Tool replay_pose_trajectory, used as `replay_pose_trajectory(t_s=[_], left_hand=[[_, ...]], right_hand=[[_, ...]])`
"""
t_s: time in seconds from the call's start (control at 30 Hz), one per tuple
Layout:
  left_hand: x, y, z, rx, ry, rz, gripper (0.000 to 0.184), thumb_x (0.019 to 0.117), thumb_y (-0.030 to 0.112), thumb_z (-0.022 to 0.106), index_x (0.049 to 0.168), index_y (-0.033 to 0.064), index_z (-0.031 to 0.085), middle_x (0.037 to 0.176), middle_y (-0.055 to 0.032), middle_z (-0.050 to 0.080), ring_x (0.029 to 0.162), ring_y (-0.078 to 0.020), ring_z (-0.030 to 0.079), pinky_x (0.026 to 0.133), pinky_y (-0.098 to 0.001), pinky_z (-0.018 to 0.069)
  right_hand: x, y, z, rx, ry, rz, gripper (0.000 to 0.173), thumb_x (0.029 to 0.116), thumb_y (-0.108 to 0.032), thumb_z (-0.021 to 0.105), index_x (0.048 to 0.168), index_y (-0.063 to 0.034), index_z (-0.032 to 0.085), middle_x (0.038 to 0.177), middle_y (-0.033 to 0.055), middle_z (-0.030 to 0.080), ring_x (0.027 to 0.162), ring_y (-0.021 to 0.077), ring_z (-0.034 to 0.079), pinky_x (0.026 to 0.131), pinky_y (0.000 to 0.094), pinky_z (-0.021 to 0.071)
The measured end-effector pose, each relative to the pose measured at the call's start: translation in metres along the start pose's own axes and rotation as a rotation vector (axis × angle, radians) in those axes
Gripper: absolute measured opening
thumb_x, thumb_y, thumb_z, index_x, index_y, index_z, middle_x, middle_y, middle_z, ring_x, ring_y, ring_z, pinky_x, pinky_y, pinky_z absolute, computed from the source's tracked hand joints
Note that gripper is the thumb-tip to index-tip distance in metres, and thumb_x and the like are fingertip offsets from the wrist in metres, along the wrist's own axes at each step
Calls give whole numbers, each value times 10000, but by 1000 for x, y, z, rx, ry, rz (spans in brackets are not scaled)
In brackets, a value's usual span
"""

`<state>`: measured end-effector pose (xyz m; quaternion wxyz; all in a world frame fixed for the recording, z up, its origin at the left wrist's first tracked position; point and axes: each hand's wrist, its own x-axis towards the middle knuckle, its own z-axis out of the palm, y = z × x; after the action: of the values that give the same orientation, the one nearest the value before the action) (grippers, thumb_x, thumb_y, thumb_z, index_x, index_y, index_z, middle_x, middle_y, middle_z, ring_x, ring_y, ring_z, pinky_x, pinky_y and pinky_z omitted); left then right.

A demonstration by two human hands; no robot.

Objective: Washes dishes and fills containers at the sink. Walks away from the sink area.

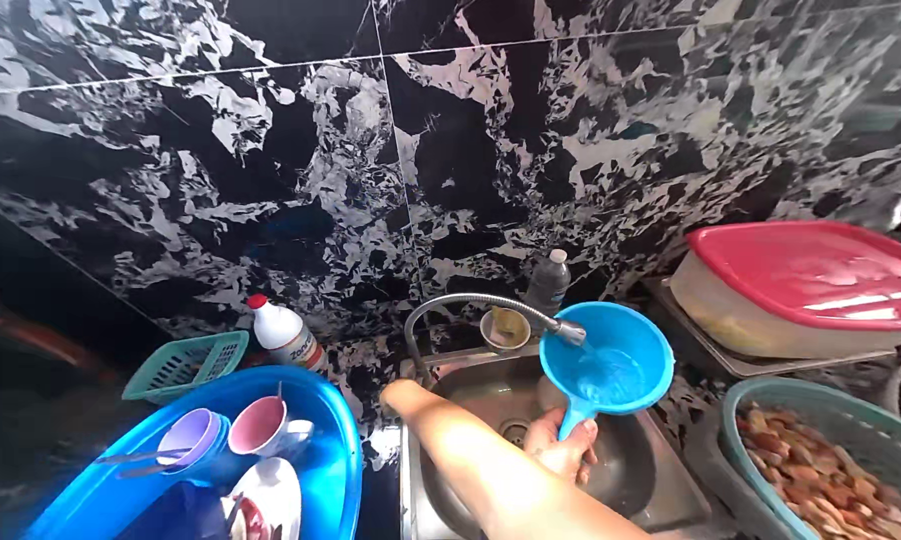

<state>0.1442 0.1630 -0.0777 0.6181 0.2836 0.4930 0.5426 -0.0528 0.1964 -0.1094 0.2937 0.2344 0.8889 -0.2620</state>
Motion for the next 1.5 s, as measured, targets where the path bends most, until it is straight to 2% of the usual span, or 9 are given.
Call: replay_pose_trajectory(t_s=[0.3, 0.63, 0.9, 1.03, 1.17, 1.37, 1.5], left_hand=[[0, 4, 13, -78, -13, -38, 201, 1035, 142, 585, 1145, -26, 587, 680, -38, 604, 503, -67, 549, 471, -193, 467], [-4, 3, 10, -103, 9, -44, 217, 1033, 138, 590, 1175, -26, 577, 685, -37, 601, 511, -66, 554, 484, -190, 475], [-4, 3, 9, -84, 23, -35, 220, 1025, 141, 608, 1168, -24, 585, 700, -44, 616, 522, -72, 564, 493, -197, 481], [-5, 2, 10, -49, 13, -23, 224, 1026, 152, 602, 1166, -22, 587, 703, -39, 623, 525, -74, 565, 500, -206, 484], [-7, 3, 12, -55, 19, -36, 225, 1027, 147, 601, 1173, -23, 590, 711, -40, 627, 524, -70, 565, 494, -202, 482], [-3, -10, 8, -38, 32, 9, 236, 995, 201, 639, 1104, -7, 626, 761, -49, 672, 550, -78, 587, 502, -210, 476], [-10, 0, 12, -47, 39, -21, 224, 1020, 147, 609, 1159, -27, 592, 716, -45, 640, 524, -69, 566, 496, -203, 482]], right_hand=[[-3, -1, 3, 6, -6, 36, 373, 1042, -141, 536, 1336, 83, 589, 1450, 276, 543, 1354, 444, 519, 1077, 645, 419], [1, -13, 9, -22, -28, 137, 395, 1073, -142, 431, 1375, 84, 547, 1477, 266, 517, 1367, 421, 514, 1078, 605, 430], [8, -11, 13, -48, -18, 152, 391, 1059, -159, 474, 1351, 84, 565, 1449, 272, 538, 1339, 429, 536, 1058, 618, 444], [0, -8, 13, 3, 3, 112, 391, 1065, -149, 464, 1357, 88, 569, 1463, 274, 531, 1362, 431, 515, 1087, 622, 420], [1, -7, 10, -14, -16, 128, 402, 1045, -179, 514, 1349, 77, 574, 1460, 263, 535, 1353, 425, 523, 1063, 626, 434], [4, -6, 12, -66, -23, 124, 385, 1047, -158, 496, 1343, 71, 585, 1458, 264, 539, 1344, 434, 531, 1053, 640, 438], [4, -10, 13, -48, -24, 150, 392, 1054, -166, 485, 1353, 73, 570, 1465, 263, 529, 1349, 427, 526, 1049, 628, 443]])
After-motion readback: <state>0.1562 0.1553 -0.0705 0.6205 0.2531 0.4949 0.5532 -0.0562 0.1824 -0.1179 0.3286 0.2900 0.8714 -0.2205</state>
